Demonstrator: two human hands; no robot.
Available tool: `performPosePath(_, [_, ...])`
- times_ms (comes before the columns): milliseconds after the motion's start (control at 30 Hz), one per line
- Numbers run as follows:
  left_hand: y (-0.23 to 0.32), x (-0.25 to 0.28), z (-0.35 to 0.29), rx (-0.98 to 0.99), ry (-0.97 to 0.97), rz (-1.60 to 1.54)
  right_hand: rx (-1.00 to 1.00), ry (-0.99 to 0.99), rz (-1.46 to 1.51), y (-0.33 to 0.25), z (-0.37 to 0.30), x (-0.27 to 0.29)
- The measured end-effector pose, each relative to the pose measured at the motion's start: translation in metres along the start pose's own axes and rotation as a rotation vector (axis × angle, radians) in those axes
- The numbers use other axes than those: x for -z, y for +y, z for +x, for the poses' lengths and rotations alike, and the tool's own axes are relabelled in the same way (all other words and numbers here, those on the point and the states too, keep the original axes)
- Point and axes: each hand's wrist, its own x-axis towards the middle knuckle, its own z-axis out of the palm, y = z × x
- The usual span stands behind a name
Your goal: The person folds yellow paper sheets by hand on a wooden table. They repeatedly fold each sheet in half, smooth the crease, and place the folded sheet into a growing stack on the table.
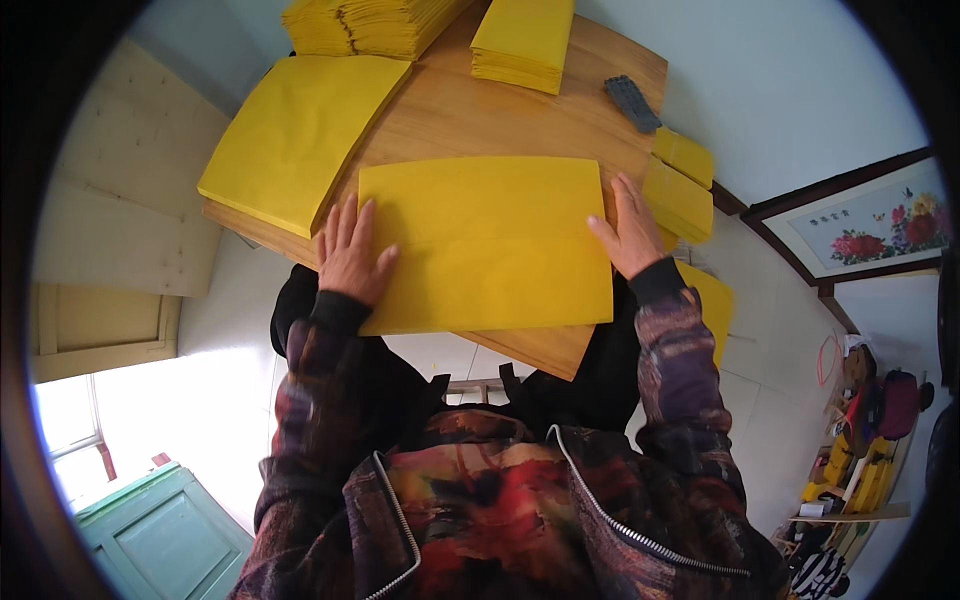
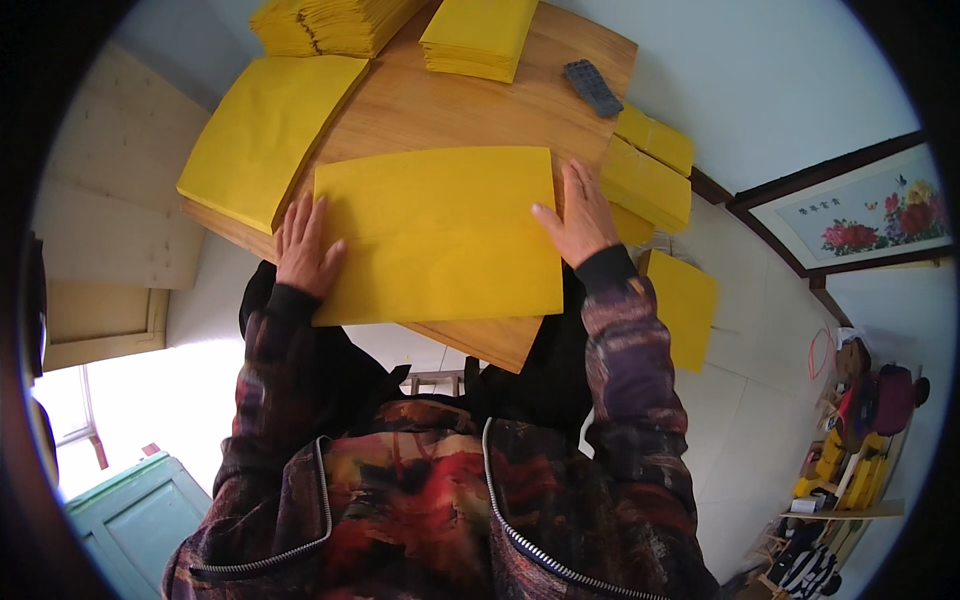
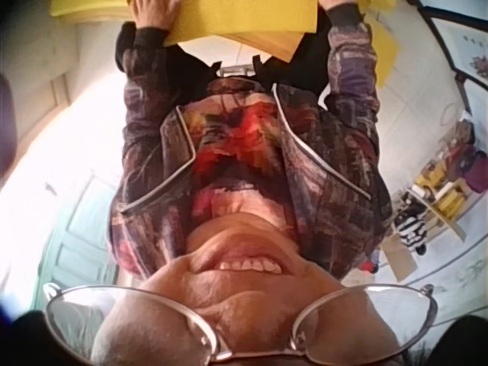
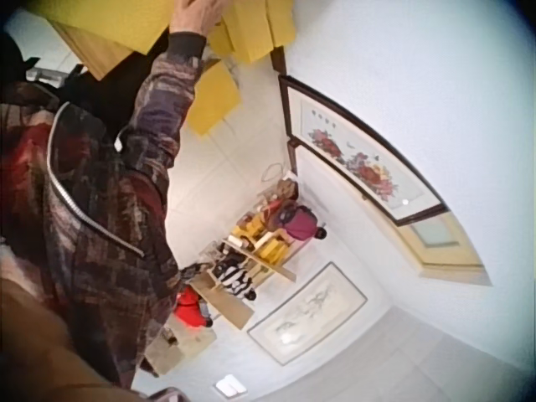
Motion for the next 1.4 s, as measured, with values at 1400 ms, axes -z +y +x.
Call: performPosePath(1400, [-0.050,0.012,-0.038,-0.664,0.051,0.036,0.480,0.046,-0.016,-0.035,-0.128,0.014])
